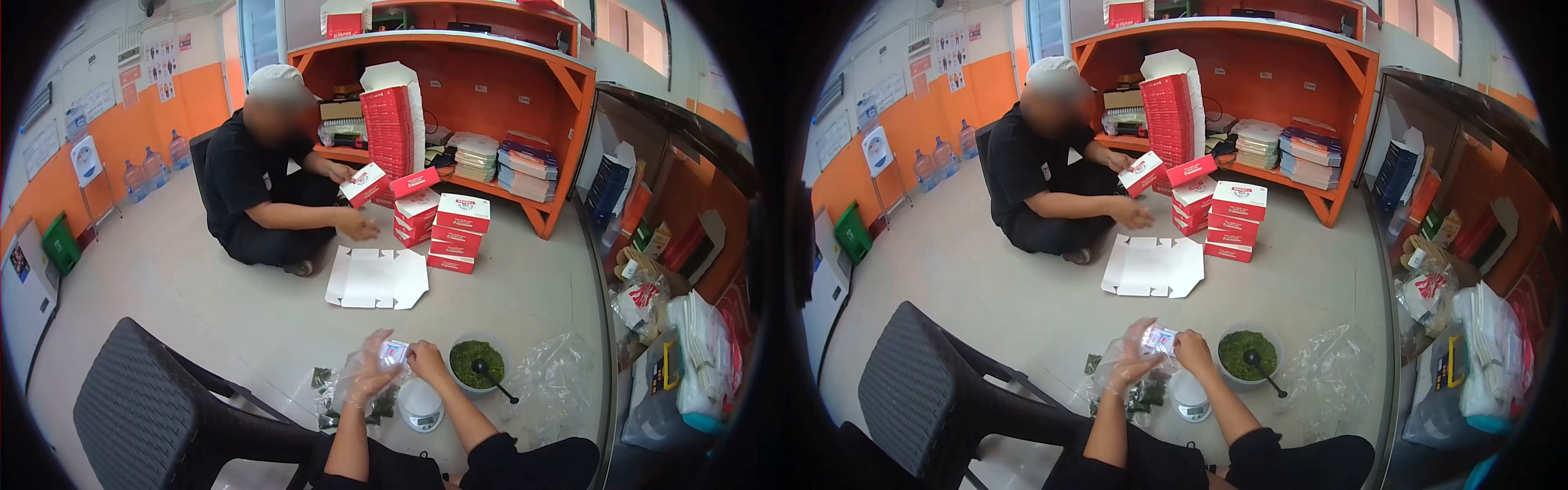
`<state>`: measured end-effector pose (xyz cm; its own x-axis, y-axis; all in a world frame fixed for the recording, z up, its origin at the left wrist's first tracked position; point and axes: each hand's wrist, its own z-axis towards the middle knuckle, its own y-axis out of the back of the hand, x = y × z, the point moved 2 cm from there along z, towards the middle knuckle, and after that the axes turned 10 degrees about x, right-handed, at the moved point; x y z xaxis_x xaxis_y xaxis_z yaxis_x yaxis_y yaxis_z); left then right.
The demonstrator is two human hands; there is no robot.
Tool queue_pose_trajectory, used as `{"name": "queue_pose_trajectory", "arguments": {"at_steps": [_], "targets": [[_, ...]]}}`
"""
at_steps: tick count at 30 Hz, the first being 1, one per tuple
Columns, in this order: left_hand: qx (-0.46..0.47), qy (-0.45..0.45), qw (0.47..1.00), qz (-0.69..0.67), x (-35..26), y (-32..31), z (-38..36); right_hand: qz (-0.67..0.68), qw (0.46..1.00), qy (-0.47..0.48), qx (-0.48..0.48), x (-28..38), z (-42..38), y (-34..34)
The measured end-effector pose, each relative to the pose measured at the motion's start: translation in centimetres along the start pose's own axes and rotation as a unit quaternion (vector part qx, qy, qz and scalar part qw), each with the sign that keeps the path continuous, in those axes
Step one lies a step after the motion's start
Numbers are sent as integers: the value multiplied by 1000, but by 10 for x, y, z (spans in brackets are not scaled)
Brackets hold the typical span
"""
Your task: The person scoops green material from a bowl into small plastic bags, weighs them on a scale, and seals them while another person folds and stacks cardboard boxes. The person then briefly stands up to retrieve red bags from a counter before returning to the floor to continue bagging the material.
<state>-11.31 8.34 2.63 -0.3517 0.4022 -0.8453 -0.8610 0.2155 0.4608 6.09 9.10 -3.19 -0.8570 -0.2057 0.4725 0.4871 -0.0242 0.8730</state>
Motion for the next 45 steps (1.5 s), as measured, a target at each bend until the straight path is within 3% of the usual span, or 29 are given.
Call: {"name": "queue_pose_trajectory", "arguments": {"at_steps": [1, 2, 4, 5, 6, 7, 9, 11, 14, 16, 17, 18, 19, 20, 21, 23, 25, 27, 28, 35, 39, 41, 43, 44, 45], "targets": [[63, -108, 980, 153, -12, -3, -1, 142, 986, 34, 75, 12, -7, 27], [68, -105, 981, 148, -9, -9, -3, 142, 986, 28, 78, 22, -19, 49], [208, 49, 976, -31, 11, -31, 3, 344, 938, -18, 44, 26, -42, 84], [275, 124, 946, -118, 17, -43, 2, 342, 939, -26, 39, 18, -52, 88], [235, 81, 944, -215, 10, -48, 1, 406, 913, -21, 36, 12, -61, 91], [240, 77, 943, -216, 5, -50, 1, 468, 883, -12, 32, 7, -68, 95], [258, 72, 910, -316, -5, -48, -3, 452, 888, -51, 68, -2, -83, 101], [271, 88, 912, -294, -19, -46, -6, 454, 878, -76, 129, -8, -94, 100], [301, 70, 906, -289, -18, -52, -9, 455, 878, -44, 144, -14, -103, 91], [246, 84, 958, -124, -13, -55, -6, 475, 873, -40, 103, -19, -105, 79], [248, 83, 958, -119, -11, -59, -6, 491, 868, -39, 64, -22, -105, 75], [120, 20, 992, 24, -23, -56, -8, 494, 867, -38, 61, -23, -104, 72], [-13, -47, 985, 165, -33, -53, -9, 445, 894, -58, 6, -24, -103, 71], [15, -29, 996, 87, -25, -59, -9, 393, 915, -78, -49, -26, -102, 70], [15, -32, 995, 91, -25, -62, -8, 396, 914, -76, -53, -23, -101, 73], [222, 71, 958, -164, -18, -77, -7, 387, 917, -74, -58, -16, -102, 75], [220, 60, 951, -207, -23, -85, -9, 358, 930, -65, -58, -9, -103, 76], [252, 128, 913, -294, -22, -88, -9, 328, 941, -60, -56, -10, -104, 74], [247, 99, 898, -352, -24, -86, -7, 354, 933, -53, -40, -12, -103, 72], [238, 161, 892, -349, -27, -83, -4, 455, 890, -20, -38, -25, -99, 67], [254, 151, 932, -207, -32, -78, -4, 407, 912, -18, -51, -13, -100, 74], [254, 131, 949, -131, -41, -79, -6, 187, 977, 43, -91, -10, -100, 72], [187, -8, 964, 192, -53, -79, -6, 185, 977, 27, -102, -9, -101, 69], [187, -7, 963, 193, -50, -81, -5, 182, 977, 12, -113, -8, -101, 67], [129, 25, 969, 211, -47, -81, -4, 183, 977, 12, -112, -4, -101, 65]]}}
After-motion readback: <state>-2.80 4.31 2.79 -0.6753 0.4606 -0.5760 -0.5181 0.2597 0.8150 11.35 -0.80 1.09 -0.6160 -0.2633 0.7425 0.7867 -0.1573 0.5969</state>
